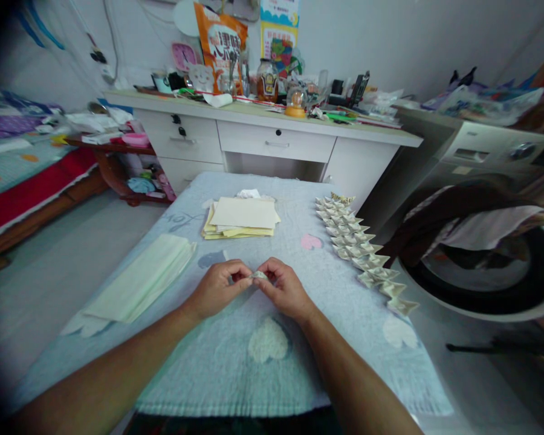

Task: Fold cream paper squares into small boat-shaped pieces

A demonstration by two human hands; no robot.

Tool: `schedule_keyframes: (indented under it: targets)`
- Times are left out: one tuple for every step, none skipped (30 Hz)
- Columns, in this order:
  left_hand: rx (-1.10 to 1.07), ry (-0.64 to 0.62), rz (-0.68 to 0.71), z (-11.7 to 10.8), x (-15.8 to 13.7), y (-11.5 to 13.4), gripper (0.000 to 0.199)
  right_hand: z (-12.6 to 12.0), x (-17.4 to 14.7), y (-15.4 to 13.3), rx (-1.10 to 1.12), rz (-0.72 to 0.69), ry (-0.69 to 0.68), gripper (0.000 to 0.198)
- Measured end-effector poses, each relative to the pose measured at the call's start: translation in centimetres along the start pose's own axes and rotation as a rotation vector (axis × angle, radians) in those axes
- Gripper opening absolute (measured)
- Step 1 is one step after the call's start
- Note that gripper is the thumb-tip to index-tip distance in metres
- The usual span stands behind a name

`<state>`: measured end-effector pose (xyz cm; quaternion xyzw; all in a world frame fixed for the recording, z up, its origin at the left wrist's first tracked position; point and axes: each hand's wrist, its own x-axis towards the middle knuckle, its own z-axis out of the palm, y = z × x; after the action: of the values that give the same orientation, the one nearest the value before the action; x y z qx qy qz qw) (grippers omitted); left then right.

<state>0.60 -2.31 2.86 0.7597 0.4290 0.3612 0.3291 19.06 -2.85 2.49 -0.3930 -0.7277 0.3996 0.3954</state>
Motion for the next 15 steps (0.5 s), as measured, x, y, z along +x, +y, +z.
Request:
schedule_keyframes:
  targets:
    - [0.006,0.000,0.003,-0.01,-0.02,-0.05,0.013,-0.02,-0.02,0.04,-0.006,-0.012,-0.003,0.021]
    - [0.012,0.000,0.008,-0.02,-0.05,-0.10,0.013,-0.05,-0.03,0.05,-0.011,-0.027,-0.003,0.021]
    - [0.017,0.002,0.016,-0.04,-0.08,-0.13,0.013,-0.09,-0.04,0.05,-0.017,-0.044,-0.001,0.021]
    - [0.021,0.007,0.027,-0.05,-0.12,-0.16,0.014,-0.15,-0.04,0.03,-0.022,-0.061,0.002,0.021]
    - [0.022,0.014,0.038,-0.05,-0.16,-0.16,0.014,-0.20,-0.03,0.01,-0.026,-0.075,0.005,0.020]
    - [0.022,0.023,0.047,-0.04,-0.18,-0.15,0.013,-0.26,-0.03,-0.01,-0.030,-0.087,0.010,0.020]
    - [0.022,0.033,0.055,-0.03,-0.20,-0.12,0.012,-0.32,-0.02,-0.01,-0.034,-0.097,0.018,0.020]
    - [0.021,0.046,0.060,-0.02,-0.21,-0.07,0.011,-0.37,-0.02,0.01,-0.037,-0.108,0.029,0.019]
    - [0.022,0.060,0.061,-0.02,-0.21,-0.01,0.007,-0.41,-0.02,0.05,-0.040,-0.119,0.043,0.018]
    - [0.025,0.077,0.059,-0.02,-0.20,0.04,0.004,-0.43,-0.03,0.12,-0.044,-0.132,0.057,0.017]
    - [0.030,0.094,0.056,-0.04,-0.20,0.09,0.003,-0.44,-0.03,0.20,-0.049,-0.145,0.070,0.015]
    - [0.036,0.108,0.053,-0.06,-0.19,0.11,0.006,-0.44,-0.03,0.28,-0.054,-0.156,0.081,0.014]
    - [0.041,0.118,0.051,-0.09,-0.19,0.11,0.009,-0.43,-0.03,0.35,-0.059,-0.164,0.089,0.013]
    - [0.046,0.124,0.052,-0.12,-0.20,0.08,0.011,-0.42,-0.03,0.40,-0.066,-0.168,0.096,0.012]
    - [0.048,0.124,0.056,-0.15,-0.21,0.02,0.012,-0.40,-0.02,0.43,-0.074,-0.169,0.101,0.011]
